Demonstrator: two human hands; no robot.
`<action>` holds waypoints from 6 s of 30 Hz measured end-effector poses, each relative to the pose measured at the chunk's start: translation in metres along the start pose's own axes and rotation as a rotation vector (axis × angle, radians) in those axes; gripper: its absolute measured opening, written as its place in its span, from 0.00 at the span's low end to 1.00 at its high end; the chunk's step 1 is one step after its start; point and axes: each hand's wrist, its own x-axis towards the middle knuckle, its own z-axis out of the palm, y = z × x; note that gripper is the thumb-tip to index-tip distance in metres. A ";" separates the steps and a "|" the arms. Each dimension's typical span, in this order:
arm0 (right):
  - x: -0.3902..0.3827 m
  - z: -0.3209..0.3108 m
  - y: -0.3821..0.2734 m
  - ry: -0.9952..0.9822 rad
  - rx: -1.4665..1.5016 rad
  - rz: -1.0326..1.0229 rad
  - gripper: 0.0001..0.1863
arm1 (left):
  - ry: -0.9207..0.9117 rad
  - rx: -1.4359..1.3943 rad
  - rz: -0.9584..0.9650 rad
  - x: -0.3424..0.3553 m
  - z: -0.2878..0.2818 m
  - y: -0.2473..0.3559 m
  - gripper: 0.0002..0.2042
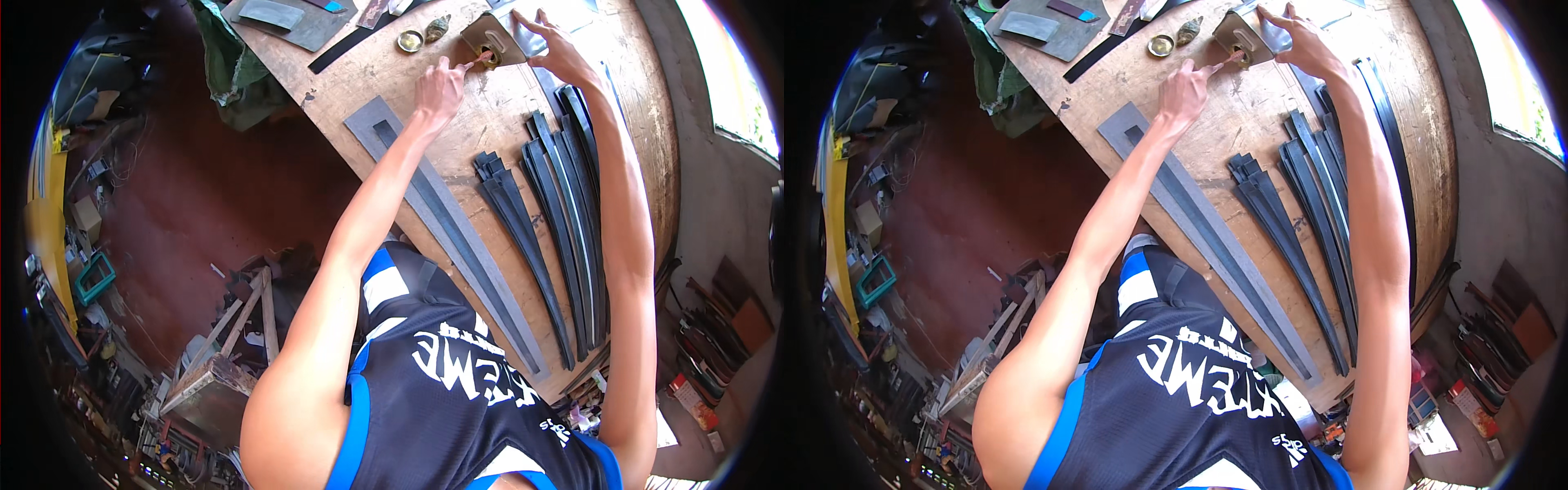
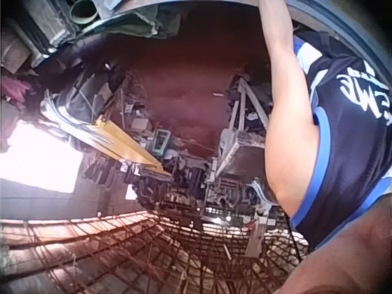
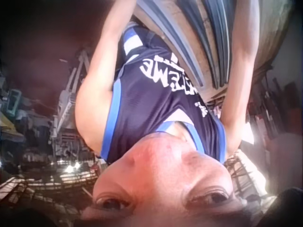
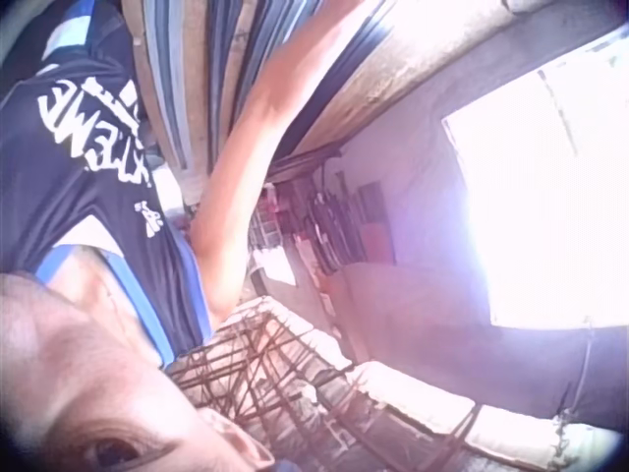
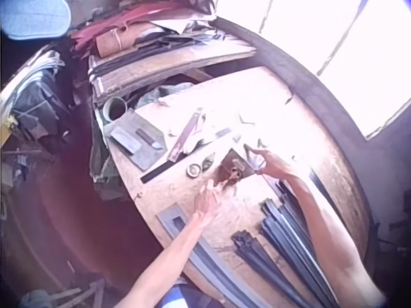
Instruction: Applying a liquid finish or dye to long leather strips using a brush.
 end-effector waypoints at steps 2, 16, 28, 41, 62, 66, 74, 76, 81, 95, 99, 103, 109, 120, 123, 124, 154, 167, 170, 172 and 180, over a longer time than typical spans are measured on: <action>-0.001 -0.004 -0.003 -0.006 0.032 -0.018 0.47 | 0.071 0.069 0.098 0.006 0.005 -0.002 0.19; 0.001 -0.008 -0.006 -0.023 0.032 -0.012 0.46 | 0.083 -0.097 0.015 0.012 0.012 -0.007 0.11; -0.003 -0.015 -0.018 -0.045 0.085 0.026 0.48 | -0.108 -0.584 -0.231 0.008 0.029 -0.021 0.11; -0.002 -0.017 -0.018 -0.055 0.074 0.041 0.49 | 0.041 -1.180 -0.665 -0.043 0.028 -0.015 0.08; -0.084 0.013 -0.039 0.350 0.105 0.073 0.28 | -0.073 -0.251 -0.127 -0.112 -0.158 -0.079 0.09; -0.191 0.073 -0.093 0.514 0.431 0.119 0.08 | -0.196 0.023 0.010 -0.126 -0.162 -0.075 0.08; -0.334 0.192 -0.195 0.215 0.615 0.586 0.11 | -0.401 0.479 0.556 -0.126 -0.093 -0.040 0.14; -0.338 0.204 -0.202 0.233 0.683 0.656 0.12 | -0.448 0.472 0.635 -0.126 -0.078 -0.037 0.14; -0.334 0.214 -0.205 0.324 0.669 0.625 0.12 | -0.520 0.545 0.650 -0.114 -0.065 -0.045 0.14; -0.330 0.210 -0.209 0.326 0.631 0.661 0.07 | -0.228 0.626 0.443 -0.086 -0.134 -0.066 0.12; -0.329 0.208 -0.209 0.322 0.646 0.651 0.07 | -0.402 0.475 0.600 -0.131 -0.087 -0.049 0.11; -0.328 0.209 -0.208 0.304 0.645 0.665 0.08 | -0.454 0.569 0.556 -0.128 -0.071 -0.056 0.13; -0.328 0.211 -0.206 0.314 0.648 0.662 0.08 | -0.294 0.710 0.390 -0.072 -0.129 -0.079 0.12; -0.327 0.205 -0.208 0.297 0.700 0.686 0.08 | -0.230 0.761 0.454 -0.096 -0.107 -0.072 0.12; -0.326 0.206 -0.208 0.304 0.681 0.688 0.08 | -0.134 0.762 0.446 -0.078 -0.134 -0.077 0.13; -0.326 0.206 -0.207 0.297 0.680 0.691 0.08 | -0.128 0.776 0.444 -0.083 -0.135 -0.074 0.13; -0.322 0.204 -0.205 0.250 0.717 0.720 0.07 | -0.137 0.611 0.385 -0.102 -0.131 -0.088 0.13; -0.321 0.203 -0.205 0.233 0.676 0.730 0.07 | -0.141 0.514 0.322 -0.147 -0.127 -0.056 0.09; -0.321 0.203 -0.205 0.228 0.698 0.754 0.07 | -0.071 0.272 0.032 -0.143 -0.123 -0.057 0.13; -0.321 0.203 -0.205 0.230 0.704 0.740 0.07 | -0.075 0.210 -0.084 -0.133 -0.129 -0.060 0.18; -0.321 0.204 -0.203 0.200 0.716 0.741 0.07 | -0.097 0.439 0.060 -0.107 -0.072 -0.037 0.27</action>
